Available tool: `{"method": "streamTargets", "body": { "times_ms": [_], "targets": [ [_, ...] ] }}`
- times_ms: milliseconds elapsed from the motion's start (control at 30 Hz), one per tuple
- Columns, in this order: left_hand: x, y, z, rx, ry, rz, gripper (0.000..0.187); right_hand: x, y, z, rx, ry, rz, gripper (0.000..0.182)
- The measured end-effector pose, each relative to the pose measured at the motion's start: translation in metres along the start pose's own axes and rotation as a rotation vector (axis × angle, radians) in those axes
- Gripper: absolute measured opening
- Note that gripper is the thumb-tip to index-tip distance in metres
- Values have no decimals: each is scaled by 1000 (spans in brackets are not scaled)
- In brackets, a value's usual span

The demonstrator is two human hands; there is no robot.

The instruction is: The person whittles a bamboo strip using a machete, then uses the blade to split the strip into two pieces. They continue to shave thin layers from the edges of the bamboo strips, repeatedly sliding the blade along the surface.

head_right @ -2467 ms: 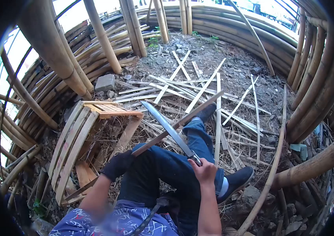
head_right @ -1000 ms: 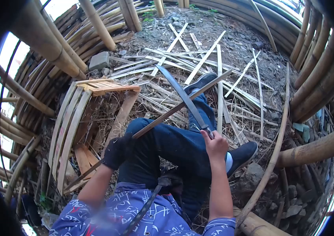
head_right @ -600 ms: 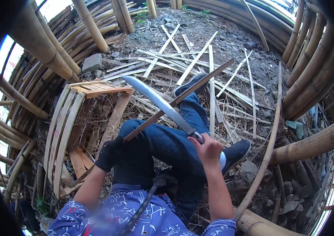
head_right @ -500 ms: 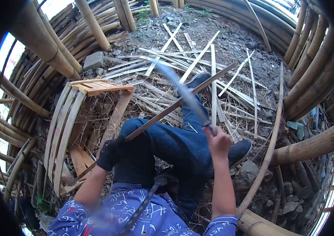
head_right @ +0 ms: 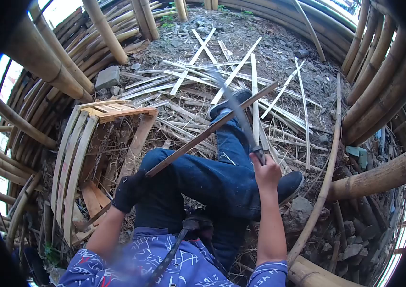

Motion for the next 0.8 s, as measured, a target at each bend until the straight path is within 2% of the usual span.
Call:
{"method": "streamTargets", "body": {
  "times_ms": [100, 167, 267, 400, 567, 667, 800],
  "targets": [
    [-5, -5, 5, -36, -44, -48, 19, -17, 3, -11, 35, -153, 12, 60],
    [-17, -5, 12, -29, 42, -77, 20, -39, 16, -17, 8, -91, -11, 61],
    [-15, -6, 8, -79, 97, -92, 20, -75, 34, -12, -146, 158, -370, 60],
    [-16, -8, 6, -111, 78, -106, 21, -42, 15, 2, -107, 181, -325, 60],
    [-12, -5, 4, -15, 109, -53, 25, -38, 16, 14, -86, 233, -330, 63],
    [-7, -7, 1, -86, 58, -76, 26, -30, 11, 9, -37, 218, -343, 64],
    [-9, -3, 5, -77, 25, -73, 26, -35, 14, 4, -59, 236, -378, 64]
  ]
}}
Point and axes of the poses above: each hand's wrist, its own y-axis away from the middle knuckle, its own z-axis out of the palm, x = y × z, the point moved 7 cm from there along -y, towards the middle knuckle, and after that the axes turned 4 degrees about -z, right-handed, at the moved point
